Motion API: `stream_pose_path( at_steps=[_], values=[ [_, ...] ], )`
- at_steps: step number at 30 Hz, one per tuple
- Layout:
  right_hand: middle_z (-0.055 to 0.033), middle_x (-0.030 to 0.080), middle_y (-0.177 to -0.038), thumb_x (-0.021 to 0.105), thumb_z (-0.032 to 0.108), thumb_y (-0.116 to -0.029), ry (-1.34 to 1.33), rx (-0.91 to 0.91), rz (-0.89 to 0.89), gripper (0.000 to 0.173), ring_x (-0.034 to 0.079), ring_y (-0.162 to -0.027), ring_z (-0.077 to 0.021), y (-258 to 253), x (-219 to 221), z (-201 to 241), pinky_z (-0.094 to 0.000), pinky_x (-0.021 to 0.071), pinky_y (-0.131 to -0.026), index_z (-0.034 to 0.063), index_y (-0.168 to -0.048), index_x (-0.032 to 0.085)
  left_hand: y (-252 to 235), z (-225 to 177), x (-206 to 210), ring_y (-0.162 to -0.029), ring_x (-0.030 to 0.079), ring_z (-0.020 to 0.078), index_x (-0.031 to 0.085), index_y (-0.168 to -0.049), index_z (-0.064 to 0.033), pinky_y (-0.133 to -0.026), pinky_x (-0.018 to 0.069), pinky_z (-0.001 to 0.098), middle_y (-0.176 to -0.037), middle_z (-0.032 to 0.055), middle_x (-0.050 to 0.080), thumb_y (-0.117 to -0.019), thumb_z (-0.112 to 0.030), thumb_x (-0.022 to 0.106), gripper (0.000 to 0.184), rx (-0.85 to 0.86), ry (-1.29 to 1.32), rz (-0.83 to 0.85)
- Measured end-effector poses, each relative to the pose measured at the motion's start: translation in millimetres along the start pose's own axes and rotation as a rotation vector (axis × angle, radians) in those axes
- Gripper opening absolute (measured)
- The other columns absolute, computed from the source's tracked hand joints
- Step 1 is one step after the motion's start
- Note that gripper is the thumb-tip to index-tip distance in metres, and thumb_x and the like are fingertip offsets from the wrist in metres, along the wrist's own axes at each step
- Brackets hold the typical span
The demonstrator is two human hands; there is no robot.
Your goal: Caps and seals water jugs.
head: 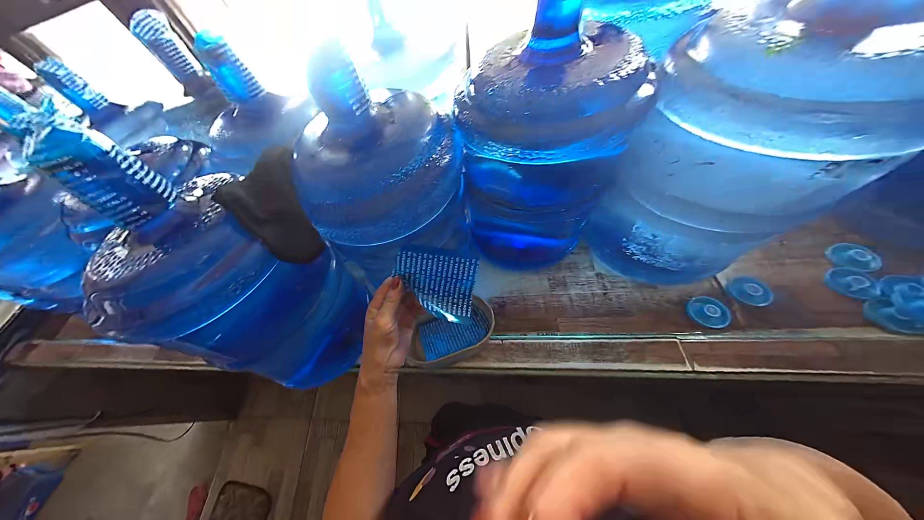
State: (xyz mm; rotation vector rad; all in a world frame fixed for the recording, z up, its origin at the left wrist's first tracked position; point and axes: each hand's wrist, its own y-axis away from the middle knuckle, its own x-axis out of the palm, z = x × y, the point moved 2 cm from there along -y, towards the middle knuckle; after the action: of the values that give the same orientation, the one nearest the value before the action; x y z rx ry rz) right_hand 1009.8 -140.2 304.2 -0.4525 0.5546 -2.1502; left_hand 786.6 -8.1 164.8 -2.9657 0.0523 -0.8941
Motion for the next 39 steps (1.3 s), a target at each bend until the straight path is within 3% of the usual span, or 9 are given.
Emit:
stream_pose_path(
  at_steps=[4, 8, 15, 18, 24, 27, 29, 33, 39],
  values=[
    [-0.0013, 0.070, -0.107, 0.058, 0.032, -0.1038, 0.822, 0.038, -0.571, 0.026, 0.065, -0.112, -0.0075, 27.2, -69.4, -57.1, -0.0379, 0.0496, -0.108, 0.0077, -0.110, 0.065, 2.2, 5.3, 11.6, -0.077, 0.073, 0.0123, 0.066, -0.107, -0.0091, -0.078, 0.0622, 0.0295, -0.089, 0.0047, 0.075, -0.1100, -0.014, 0.032, 0.034, 0.024, -0.021, 0.047],
    [-0.0048, 0.064, -0.112, 0.063, 0.025, -0.0979, 0.549, 0.375, -0.793, 0.035, 0.062, -0.105, -0.0056, 33.7, -99.4, -97.0, -0.0267, 0.0530, -0.092, 0.0006, -0.123, 0.056, 3.0, 15.3, 28.2, -0.076, 0.072, 0.0112, 0.068, -0.103, -0.0108, -0.078, 0.0615, 0.0295, -0.087, 0.0027, 0.074, -0.1086, -0.014, 0.038, 0.031, 0.038, -0.038, 0.152],
    [0.0030, 0.069, -0.093, 0.056, 0.007, -0.1020, 0.465, 0.174, -0.918, 0.009, 0.067, -0.089, 0.0001, 36.3, -104.1, -111.9, -0.0201, 0.0563, -0.084, 0.0042, -0.108, 0.061, -0.4, 34.0, 50.7, -0.078, 0.071, 0.0085, 0.071, -0.101, -0.0148, -0.081, 0.0604, 0.0283, -0.085, -0.0015, 0.074, -0.1088, -0.017, 0.045, 0.028, 0.067, -0.120, 0.295],
    [0.0095, 0.064, -0.079, 0.055, 0.008, -0.1026, 0.599, 0.162, -0.992, 0.011, 0.060, -0.074, 0.0065, 43.2, -107.4, -111.3, -0.0137, 0.0504, -0.072, 0.0077, -0.095, 0.064, 4.4, 33.3, 56.2, -0.092, 0.073, 0.0110, 0.069, -0.113, -0.0134, -0.088, 0.0601, 0.0309, -0.101, 0.0008, 0.075, -0.1103, -0.021, 0.040, 0.031, -0.012, -0.057, 0.276],
    [0.0098, 0.068, -0.083, 0.051, 0.006, -0.1032, 0.508, 0.149, -0.973, 0.017, 0.065, -0.082, 0.0023, 45.2, -115.0, -112.2, -0.0209, 0.0563, -0.084, 0.0100, -0.097, 0.066, 4.4, 43.0, 57.5, -0.089, 0.074, 0.0191, 0.057, -0.121, -0.0095, -0.076, 0.0614, 0.0315, -0.105, 0.0108, 0.074, -0.1098, -0.027, 0.018, 0.044, -0.358, 0.241, 0.230],
    [0.0093, 0.068, -0.082, 0.052, 0.006, -0.1028, 0.468, 0.149, -1.001, 0.018, 0.065, -0.080, 0.0015, 42.9, -117.1, -113.8, -0.0209, 0.0558, -0.083, 0.0110, -0.094, 0.066, 4.7, 39.1, 53.4, -0.089, 0.073, 0.0192, 0.052, -0.127, -0.0036, -0.077, 0.0610, 0.0311, -0.108, 0.0122, 0.073, -0.1103, -0.044, 0.009, 0.061, -0.338, 0.128, 0.269],
    [0.0094, 0.067, -0.079, 0.052, 0.005, -0.1025, 0.481, 0.162, -1.038, 0.018, 0.065, -0.078, 0.0019, 42.7, -119.4, -113.8, -0.0200, 0.0554, -0.081, 0.0113, -0.092, 0.064, 0.5, 32.9, 45.2, -0.088, 0.071, 0.0114, 0.055, -0.125, 0.0006, -0.079, 0.0588, 0.0261, -0.105, 0.0045, 0.072, -0.1102, -0.042, 0.016, 0.060, -0.168, -0.123, 0.312],
    [0.0111, 0.063, -0.076, 0.053, 0.006, -0.1020, 0.500, 0.201, -1.002, 0.017, 0.062, -0.075, 0.0034, 38.4, -118.4, -117.7, -0.0185, 0.0531, -0.077, 0.0123, -0.089, 0.062, -7.8, 16.5, 45.1, -0.081, 0.067, 0.0025, 0.061, -0.113, 0.0020, -0.075, 0.0571, 0.0199, -0.092, -0.0012, 0.069, -0.1043, -0.008, 0.051, 0.017, 0.017, -0.539, 0.249],
    [0.0084, 0.066, -0.093, 0.057, 0.010, -0.1007, 0.390, 0.174, -0.936, 0.007, 0.064, -0.091, 0.0009, 24.3, -103.0, -124.3, -0.0210, 0.0544, -0.088, 0.0114, -0.108, 0.057, -8.3, 22.4, 45.0, -0.069, 0.064, -0.0014, 0.061, -0.101, 0.0026, -0.066, 0.0558, 0.0157, -0.080, -0.0016, 0.066, -0.1022, -0.004, 0.055, 0.009, 0.208, -0.643, 0.055]
  ],
)
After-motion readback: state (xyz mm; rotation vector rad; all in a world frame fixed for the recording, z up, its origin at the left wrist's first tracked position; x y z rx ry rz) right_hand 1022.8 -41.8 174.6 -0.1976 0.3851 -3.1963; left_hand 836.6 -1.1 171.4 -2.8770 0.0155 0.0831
